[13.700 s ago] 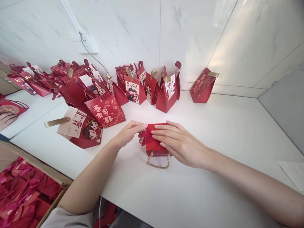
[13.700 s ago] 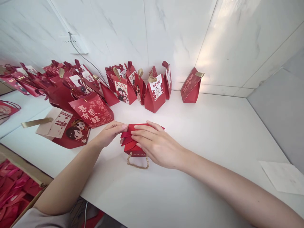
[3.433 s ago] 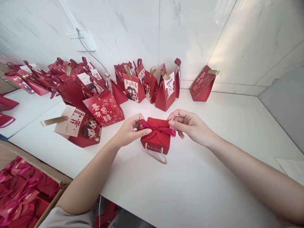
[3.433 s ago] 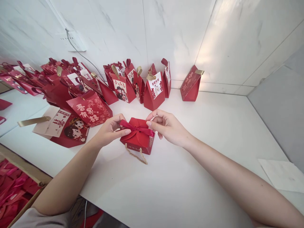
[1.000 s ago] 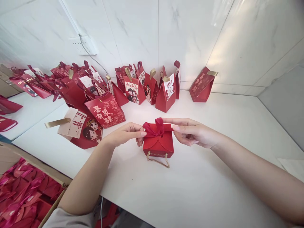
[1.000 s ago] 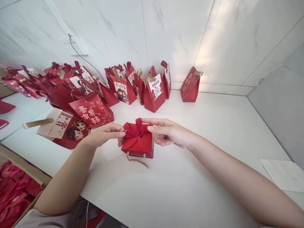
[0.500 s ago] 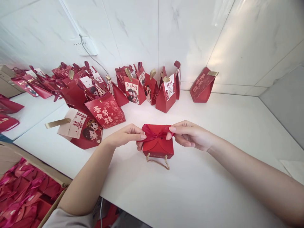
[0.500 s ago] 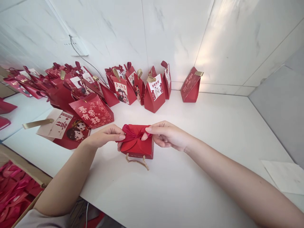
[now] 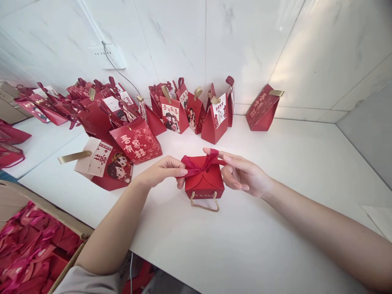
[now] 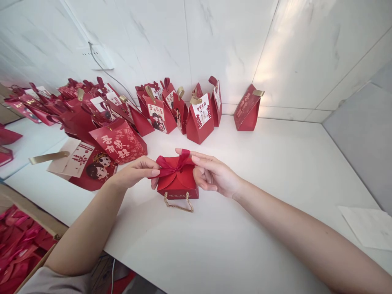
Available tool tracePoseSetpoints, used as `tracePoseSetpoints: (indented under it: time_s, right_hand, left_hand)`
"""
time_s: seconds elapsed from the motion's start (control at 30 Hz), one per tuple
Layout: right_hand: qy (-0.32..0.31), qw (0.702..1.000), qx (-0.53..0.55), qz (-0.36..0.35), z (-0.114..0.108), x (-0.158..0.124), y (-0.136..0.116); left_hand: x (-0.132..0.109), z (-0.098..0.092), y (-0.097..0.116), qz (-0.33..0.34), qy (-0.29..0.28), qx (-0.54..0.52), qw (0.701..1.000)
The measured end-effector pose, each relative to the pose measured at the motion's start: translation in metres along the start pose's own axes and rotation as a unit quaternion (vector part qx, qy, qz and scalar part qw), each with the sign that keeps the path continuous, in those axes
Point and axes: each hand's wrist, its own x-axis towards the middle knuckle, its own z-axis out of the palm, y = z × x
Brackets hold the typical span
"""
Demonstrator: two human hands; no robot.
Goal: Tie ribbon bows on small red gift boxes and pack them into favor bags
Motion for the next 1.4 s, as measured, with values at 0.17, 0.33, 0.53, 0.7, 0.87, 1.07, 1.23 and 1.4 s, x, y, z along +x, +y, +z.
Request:
tracePoseSetpoints:
  time_s: [0.17,0.33,0.53,0.7,0.87,1.07,1.23,1.4]
  right_hand:
    - [0.048,0.997,-0.037,-0.041,0.0,0.001,0.0]
    - [0.084,0.991,-0.096,-0.041,0.001,0.004,0.0]
    - [0.158,0.957,-0.224,-0.092,0.005,0.002,-0.001]
    - [0.236,0.9,-0.357,-0.083,0.009,-0.006,-0.005]
    - [0.279,0.864,-0.407,-0.099,0.009,-0.006,-0.005]
    - [0.223,0.845,-0.47,-0.123,0.01,-0.007,-0.005]
    - [0.228,0.833,-0.49,-0.117,0.01,-0.006,-0.004]
    - [0.263,0.839,-0.468,-0.089,0.007,-0.005,-0.003]
  left_hand:
    - [0.001,0.001,0.001,-0.005,-0.007,-0.006,1.0]
    - [0.001,0.003,0.002,-0.012,-0.01,-0.004,1.0]
    - [0.001,0.003,0.002,-0.01,-0.013,-0.003,1.0]
    - [0.002,0.003,0.002,-0.007,-0.029,0.006,1.0]
    - [0.002,0.003,0.002,-0.005,-0.028,0.025,0.999]
    - [0.003,0.005,0.002,0.006,-0.027,0.028,0.999]
    - [0.005,0.01,0.002,0.012,0.025,0.042,0.999]
    - [0.005,0.01,0.001,0.001,0.03,0.063,0.998]
